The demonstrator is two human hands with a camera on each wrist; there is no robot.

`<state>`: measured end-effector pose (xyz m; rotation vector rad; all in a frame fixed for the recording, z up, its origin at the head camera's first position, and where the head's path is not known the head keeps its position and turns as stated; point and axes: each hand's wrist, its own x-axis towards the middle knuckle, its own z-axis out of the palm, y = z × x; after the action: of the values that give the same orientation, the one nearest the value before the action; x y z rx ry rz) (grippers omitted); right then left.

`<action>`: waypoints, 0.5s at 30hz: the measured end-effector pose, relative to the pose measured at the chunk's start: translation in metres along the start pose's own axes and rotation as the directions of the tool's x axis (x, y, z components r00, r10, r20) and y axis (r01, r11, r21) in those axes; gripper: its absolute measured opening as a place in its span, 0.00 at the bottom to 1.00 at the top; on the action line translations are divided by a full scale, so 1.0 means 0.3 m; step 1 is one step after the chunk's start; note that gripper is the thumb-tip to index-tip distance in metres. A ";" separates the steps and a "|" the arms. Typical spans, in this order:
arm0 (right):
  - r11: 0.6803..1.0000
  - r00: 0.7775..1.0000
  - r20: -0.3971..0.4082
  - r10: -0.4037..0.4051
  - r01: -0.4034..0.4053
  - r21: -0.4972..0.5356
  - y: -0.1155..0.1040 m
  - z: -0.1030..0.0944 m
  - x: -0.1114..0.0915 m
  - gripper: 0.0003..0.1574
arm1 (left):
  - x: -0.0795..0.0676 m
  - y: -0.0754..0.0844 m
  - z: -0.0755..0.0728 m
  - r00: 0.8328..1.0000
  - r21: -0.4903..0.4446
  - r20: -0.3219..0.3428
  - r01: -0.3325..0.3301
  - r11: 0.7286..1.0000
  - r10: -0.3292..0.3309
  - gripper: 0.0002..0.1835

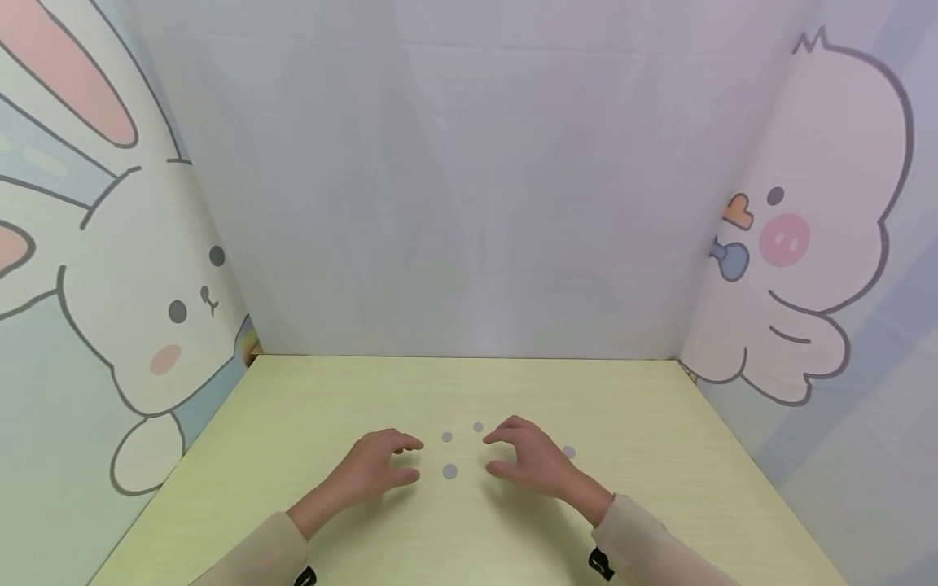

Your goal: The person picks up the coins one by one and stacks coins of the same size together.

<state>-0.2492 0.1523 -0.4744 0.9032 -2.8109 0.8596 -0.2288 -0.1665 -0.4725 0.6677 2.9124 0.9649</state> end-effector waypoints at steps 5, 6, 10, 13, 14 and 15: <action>1.000 1.000 0.021 0.000 0.000 -0.014 -0.013 0.039 0.016 0.19 | 0.016 0.004 0.020 1.000 0.005 0.012 0.013 1.000 -0.013 0.19; 1.000 1.000 0.022 -0.002 0.002 -0.018 -0.016 0.046 0.018 0.19 | 0.019 0.007 0.023 1.000 0.004 0.016 0.013 1.000 -0.013 0.19; 0.999 1.000 0.022 -0.010 0.011 -0.039 -0.021 0.076 0.031 0.18 | 0.028 0.018 0.034 1.000 0.012 0.025 0.006 1.000 -0.006 0.17; 0.998 1.000 0.019 -0.018 0.019 -0.058 -0.028 0.091 0.044 0.18 | 0.035 0.023 0.042 1.000 0.025 0.025 -0.004 1.000 0.004 0.16; 0.998 1.000 0.020 -0.022 0.023 -0.063 -0.031 0.095 0.048 0.18 | 0.039 0.024 0.045 1.000 0.030 0.024 -0.010 0.999 0.009 0.16; 0.998 1.000 0.022 -0.020 0.021 -0.067 -0.035 0.098 0.051 0.18 | 0.042 0.024 0.049 1.000 0.034 0.024 -0.016 0.999 0.015 0.16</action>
<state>-0.2530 0.1219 -0.4905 0.9352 -2.8248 0.7519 -0.2354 -0.1481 -0.4787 0.6996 2.9134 0.9048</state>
